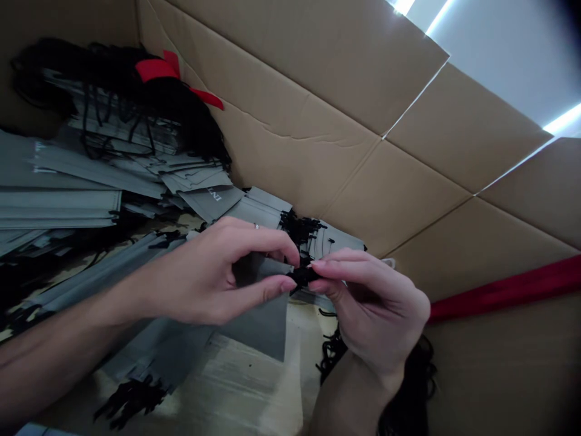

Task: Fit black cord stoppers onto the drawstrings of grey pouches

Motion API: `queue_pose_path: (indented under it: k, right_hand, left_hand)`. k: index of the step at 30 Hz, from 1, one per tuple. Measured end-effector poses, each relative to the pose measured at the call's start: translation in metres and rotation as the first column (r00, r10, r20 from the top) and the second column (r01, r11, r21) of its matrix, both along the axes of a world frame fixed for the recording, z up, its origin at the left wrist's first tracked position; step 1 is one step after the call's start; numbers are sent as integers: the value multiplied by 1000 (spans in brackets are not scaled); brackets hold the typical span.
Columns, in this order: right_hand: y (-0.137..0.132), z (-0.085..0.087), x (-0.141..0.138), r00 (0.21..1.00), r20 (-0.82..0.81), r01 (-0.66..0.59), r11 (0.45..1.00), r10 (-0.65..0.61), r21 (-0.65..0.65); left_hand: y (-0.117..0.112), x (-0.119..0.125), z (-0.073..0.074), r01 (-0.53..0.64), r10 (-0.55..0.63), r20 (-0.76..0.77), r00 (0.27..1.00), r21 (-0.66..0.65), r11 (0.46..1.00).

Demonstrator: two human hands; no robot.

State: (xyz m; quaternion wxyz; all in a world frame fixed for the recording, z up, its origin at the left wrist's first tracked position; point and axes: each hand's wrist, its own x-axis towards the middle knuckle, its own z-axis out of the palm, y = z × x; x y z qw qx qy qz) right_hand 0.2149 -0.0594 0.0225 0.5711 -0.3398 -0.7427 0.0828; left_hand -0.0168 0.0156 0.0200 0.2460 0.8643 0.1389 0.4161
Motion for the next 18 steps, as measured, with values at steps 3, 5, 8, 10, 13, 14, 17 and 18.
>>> queue_pose_path:
  k: [3,5,8,10,13,14,17,18]
  right_hand:
    - [2,-1,-5,999,-46,12,1000,-11,28]
    - [3,-2,-8,997,-82,11,999,-7,46]
    - [4,-3,-12,993,-116,13,998,-6,57]
    - [4,-2,-15,991,-133,16,997,-6,71]
    - [5,-1,-17,990,-140,13,996,0,92]
    - [5,-1,-17,991,-131,6,996,6,93]
    - [4,0,-18,996,-92,12,999,-8,43]
    - [4,1,-18,997,-76,16,1000,-14,23]
  left_hand:
    - [-2,5,-4,-2,-1,106,994,26,1000]
    - [-2,8,-7,18,-27,185,982,46,999]
    - [-4,10,-10,24,-43,269,962,76,997]
    - [-4,10,-11,13,-34,290,956,74,997]
    - [-5,10,-11,19,-31,307,951,42,999]
    - [-6,10,-11,25,-34,312,950,33,999]
    - [-7,10,-9,38,-36,292,956,-1,999]
    - [-7,10,-9,43,-37,279,960,-14,999]
